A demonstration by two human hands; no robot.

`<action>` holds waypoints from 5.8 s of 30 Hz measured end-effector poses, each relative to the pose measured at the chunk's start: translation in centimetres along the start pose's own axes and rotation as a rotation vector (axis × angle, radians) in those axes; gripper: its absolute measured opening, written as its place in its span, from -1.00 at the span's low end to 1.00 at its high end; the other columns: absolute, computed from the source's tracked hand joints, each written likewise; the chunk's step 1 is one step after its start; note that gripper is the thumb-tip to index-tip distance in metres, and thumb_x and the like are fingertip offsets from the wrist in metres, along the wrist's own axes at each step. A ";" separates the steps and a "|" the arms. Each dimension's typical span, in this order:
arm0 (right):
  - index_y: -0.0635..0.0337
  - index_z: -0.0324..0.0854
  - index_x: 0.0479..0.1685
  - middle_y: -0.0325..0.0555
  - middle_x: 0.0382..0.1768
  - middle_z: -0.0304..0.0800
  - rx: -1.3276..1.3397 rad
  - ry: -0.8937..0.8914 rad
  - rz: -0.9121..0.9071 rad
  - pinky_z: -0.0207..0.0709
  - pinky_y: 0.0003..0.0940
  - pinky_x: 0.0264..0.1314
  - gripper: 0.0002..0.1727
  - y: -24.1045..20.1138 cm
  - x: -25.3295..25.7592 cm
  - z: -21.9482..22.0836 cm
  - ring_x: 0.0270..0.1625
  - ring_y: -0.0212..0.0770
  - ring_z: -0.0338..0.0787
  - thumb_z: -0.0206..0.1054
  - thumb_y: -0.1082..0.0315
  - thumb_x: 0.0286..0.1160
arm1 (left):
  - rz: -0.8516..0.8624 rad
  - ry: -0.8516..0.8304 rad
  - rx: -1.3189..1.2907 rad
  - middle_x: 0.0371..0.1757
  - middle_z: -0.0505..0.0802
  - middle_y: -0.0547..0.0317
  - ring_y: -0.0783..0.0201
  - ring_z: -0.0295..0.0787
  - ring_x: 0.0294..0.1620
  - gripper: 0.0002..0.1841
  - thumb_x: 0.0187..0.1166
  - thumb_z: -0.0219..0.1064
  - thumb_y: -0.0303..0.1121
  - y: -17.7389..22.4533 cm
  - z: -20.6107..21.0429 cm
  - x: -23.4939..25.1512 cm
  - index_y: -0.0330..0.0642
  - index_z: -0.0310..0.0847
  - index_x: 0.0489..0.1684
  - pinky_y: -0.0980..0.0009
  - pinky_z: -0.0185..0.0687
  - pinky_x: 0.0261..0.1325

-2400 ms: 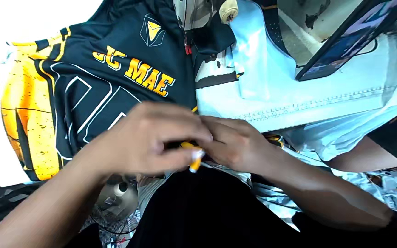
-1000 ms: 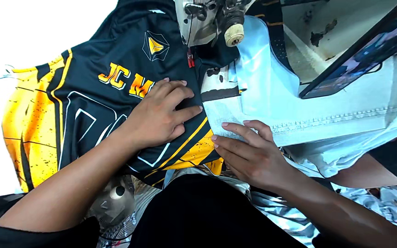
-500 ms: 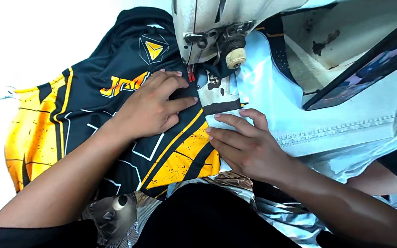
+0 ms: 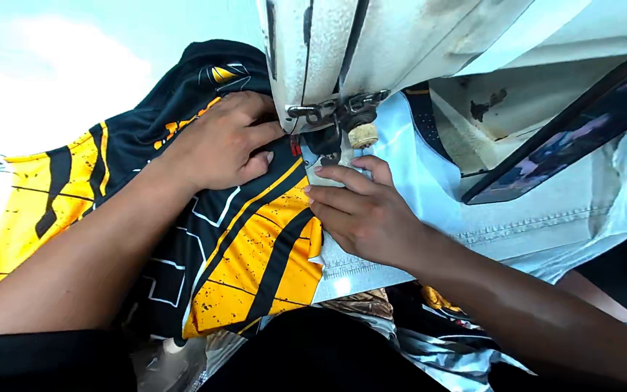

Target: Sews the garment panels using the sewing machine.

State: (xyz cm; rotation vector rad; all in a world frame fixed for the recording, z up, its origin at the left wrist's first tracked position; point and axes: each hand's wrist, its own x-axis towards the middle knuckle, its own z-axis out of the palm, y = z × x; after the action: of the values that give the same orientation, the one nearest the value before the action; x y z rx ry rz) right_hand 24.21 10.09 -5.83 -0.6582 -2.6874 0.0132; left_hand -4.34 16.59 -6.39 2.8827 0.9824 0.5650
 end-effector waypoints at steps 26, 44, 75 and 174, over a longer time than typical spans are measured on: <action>0.15 0.84 -0.08 -0.08 0.16 0.85 0.107 0.051 0.038 0.52 0.04 0.33 -0.68 2.0 2.0 1.9 0.34 0.04 0.72 0.11 0.35 0.66 | -1.072 -0.125 0.165 0.88 -0.03 -0.48 -0.65 -0.32 0.84 -0.03 0.55 -0.12 0.53 12.0 -2.6 -16.4 0.12 0.04 0.92 -0.85 -0.38 0.44; 0.17 0.84 -0.15 0.06 0.10 0.77 0.285 -0.330 0.156 0.47 0.11 0.38 -0.72 2.9 6.4 -1.8 0.32 0.06 0.68 0.20 0.28 0.60 | -0.364 0.358 0.071 -0.10 0.88 -0.29 -0.18 0.86 -0.04 -0.80 0.62 0.25 -0.46 12.7 0.9 -2.2 -0.38 0.72 0.00 0.04 0.74 0.01; 0.20 0.90 -0.17 -0.01 -0.11 0.93 0.450 0.170 -0.137 0.69 -0.35 0.19 -0.79 2.8 4.8 -1.0 0.05 -0.19 0.89 0.30 0.47 0.57 | -0.129 0.159 0.098 -0.29 0.80 -0.27 -0.16 0.80 -0.33 -0.83 0.66 0.17 -0.58 13.8 -3.9 -2.1 -0.32 0.71 -0.08 0.10 0.59 -0.42; -0.03 0.80 -0.36 -0.20 -0.29 0.85 0.076 0.105 -0.210 0.62 -0.06 0.07 -0.78 0.3 -4.9 -0.5 -0.05 -0.10 0.84 0.27 0.18 0.51 | -0.281 0.161 -0.470 -0.11 0.90 0.11 0.37 0.83 -0.11 -0.73 0.68 0.28 -0.31 16.5 4.7 22.9 -0.30 0.71 0.15 0.41 0.70 0.10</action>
State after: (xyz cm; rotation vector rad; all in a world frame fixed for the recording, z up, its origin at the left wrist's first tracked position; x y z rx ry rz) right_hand 28.54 8.16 -7.17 -0.3420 -2.6256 0.0246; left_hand 23.66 17.49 -0.70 2.2731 1.0765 0.8758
